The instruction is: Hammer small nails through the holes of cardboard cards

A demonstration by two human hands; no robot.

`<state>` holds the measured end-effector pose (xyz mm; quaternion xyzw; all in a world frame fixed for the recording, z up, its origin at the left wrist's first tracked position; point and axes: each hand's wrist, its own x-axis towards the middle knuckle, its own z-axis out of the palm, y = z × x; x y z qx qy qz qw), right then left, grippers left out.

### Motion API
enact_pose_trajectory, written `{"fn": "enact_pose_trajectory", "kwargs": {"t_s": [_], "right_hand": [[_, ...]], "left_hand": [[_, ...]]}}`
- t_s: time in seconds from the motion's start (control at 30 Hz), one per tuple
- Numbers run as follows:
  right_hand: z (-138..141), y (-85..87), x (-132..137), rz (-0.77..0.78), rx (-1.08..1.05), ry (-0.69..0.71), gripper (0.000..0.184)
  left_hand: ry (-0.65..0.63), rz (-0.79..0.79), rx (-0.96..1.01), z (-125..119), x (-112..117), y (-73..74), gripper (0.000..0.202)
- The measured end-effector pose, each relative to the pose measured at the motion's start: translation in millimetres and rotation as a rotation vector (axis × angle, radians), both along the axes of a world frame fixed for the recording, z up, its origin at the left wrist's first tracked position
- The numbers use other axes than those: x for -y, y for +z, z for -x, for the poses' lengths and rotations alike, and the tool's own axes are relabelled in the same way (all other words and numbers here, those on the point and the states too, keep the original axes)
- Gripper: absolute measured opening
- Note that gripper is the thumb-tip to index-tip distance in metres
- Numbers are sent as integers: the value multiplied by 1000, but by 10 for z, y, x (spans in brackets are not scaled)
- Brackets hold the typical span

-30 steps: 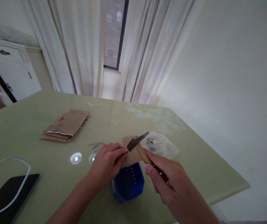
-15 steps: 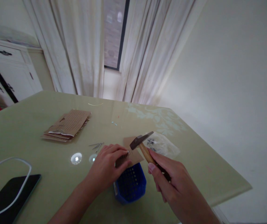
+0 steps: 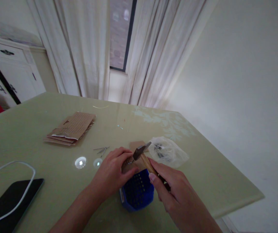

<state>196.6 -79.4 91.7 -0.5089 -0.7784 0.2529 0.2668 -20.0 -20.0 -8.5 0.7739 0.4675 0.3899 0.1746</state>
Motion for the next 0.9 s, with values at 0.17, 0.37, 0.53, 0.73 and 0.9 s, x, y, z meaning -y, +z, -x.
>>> {"fn": "enact_pose_trajectory", "kwargs": {"t_s": [0.17, 0.37, 0.53, 0.73, 0.9], "right_hand": [[3, -40, -17, -8, -5, 24, 44], [27, -81, -94, 33, 17, 28, 43], [21, -33, -84, 52, -22, 56, 41], [-214, -124, -425, 352, -220, 7, 32], [-315, -499, -1124, 425, -740, -7, 31]], "left_hand": [[-4, 18, 11, 1, -1, 32, 32], [-24, 46, 30, -1, 3, 47, 35], [-31, 46, 45, 4, 4, 38, 36], [-15, 56, 122, 3, 2, -15, 47], [16, 58, 205, 11, -24, -24, 46]]}}
